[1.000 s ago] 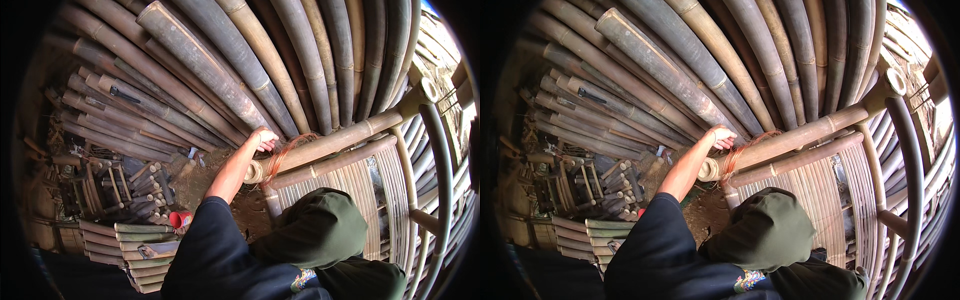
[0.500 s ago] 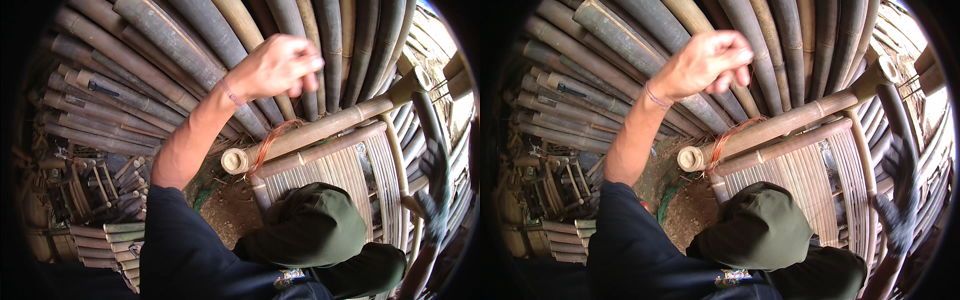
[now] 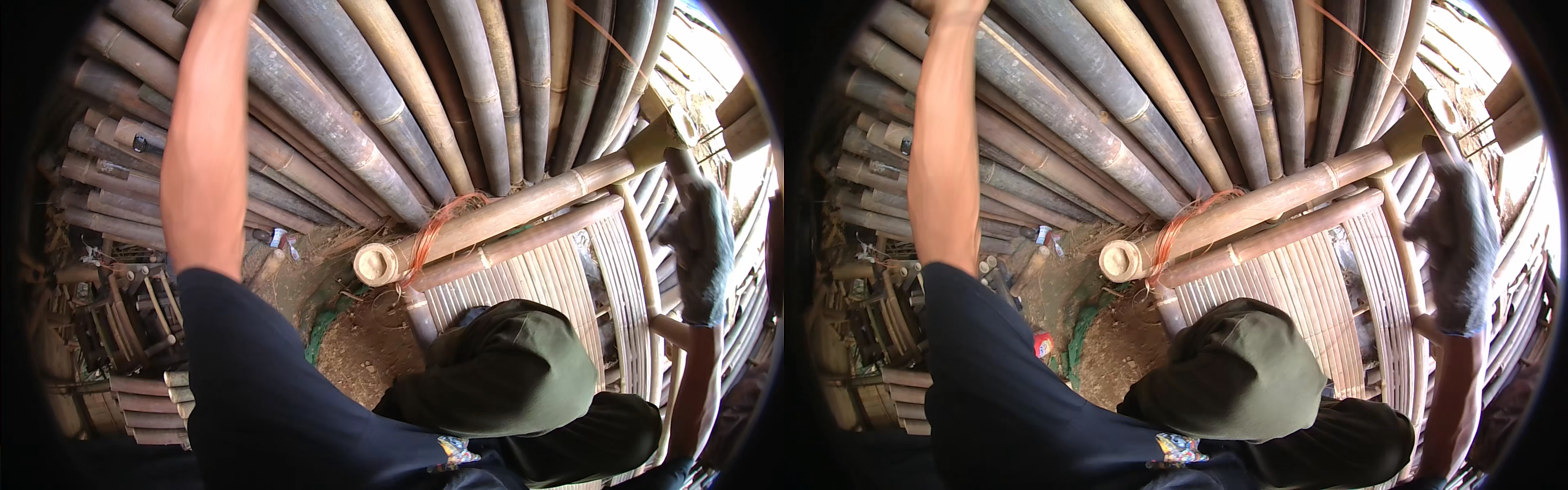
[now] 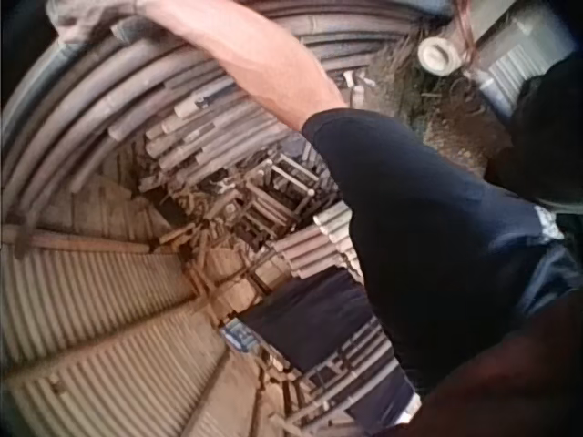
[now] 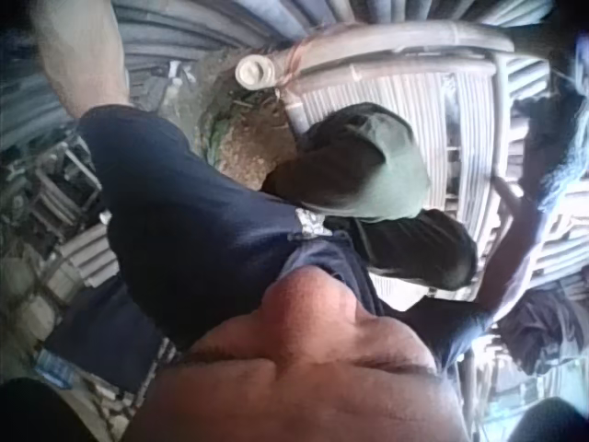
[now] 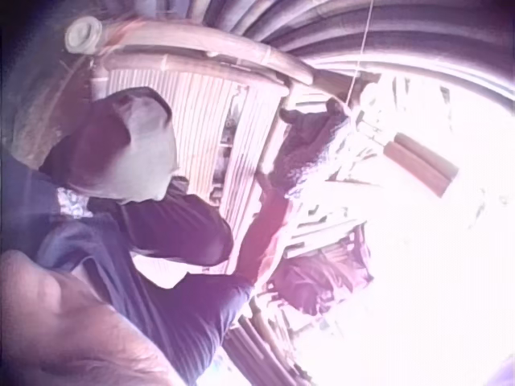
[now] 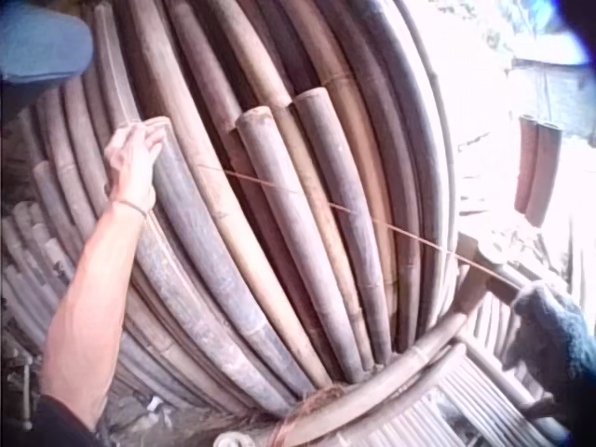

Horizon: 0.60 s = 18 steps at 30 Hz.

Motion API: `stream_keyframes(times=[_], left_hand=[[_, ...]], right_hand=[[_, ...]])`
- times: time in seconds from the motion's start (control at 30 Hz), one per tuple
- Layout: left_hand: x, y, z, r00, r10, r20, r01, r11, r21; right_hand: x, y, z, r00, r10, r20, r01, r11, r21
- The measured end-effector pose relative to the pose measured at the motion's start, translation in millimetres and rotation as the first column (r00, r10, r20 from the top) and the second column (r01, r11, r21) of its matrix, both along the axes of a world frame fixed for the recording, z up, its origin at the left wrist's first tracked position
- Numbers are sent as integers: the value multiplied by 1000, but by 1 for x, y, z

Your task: The person sits cross-legged on the ground and weaves thin bamboo strips into a larger bamboo frame. They use their hands to interlace the strips and occasionally pull a thin cord from a spool to tie or secure the weave.

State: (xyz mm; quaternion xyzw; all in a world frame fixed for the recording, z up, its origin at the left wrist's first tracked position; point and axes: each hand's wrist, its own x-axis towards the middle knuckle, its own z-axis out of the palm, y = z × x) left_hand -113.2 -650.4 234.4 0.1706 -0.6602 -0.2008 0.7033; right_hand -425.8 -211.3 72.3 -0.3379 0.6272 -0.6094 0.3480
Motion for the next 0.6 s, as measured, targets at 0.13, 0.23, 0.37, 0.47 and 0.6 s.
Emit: stream_keyframes(times=[0.13,0.23,0.37,0.47,0.6], left_hand=[[136,3,-69,968,244,61,-248,965,88],[198,41,-110,767,552,328,-571,820,-41],[229,64,-126,686,529,500,-582,811,-61],[206,83,-118,639,181,748,-573,761,305],[90,146,-108,126,226,966,-489,861,-138]], right_hand=[[-84,68,-26,948,-300,-106,316,923,220],[-117,97,-29,928,-211,-307,304,905,297],[-134,94,-21,728,57,-683,241,912,333],[-127,67,-7,855,-181,-485,360,881,307],[-79,30,23,853,13,-521,137,959,247]])
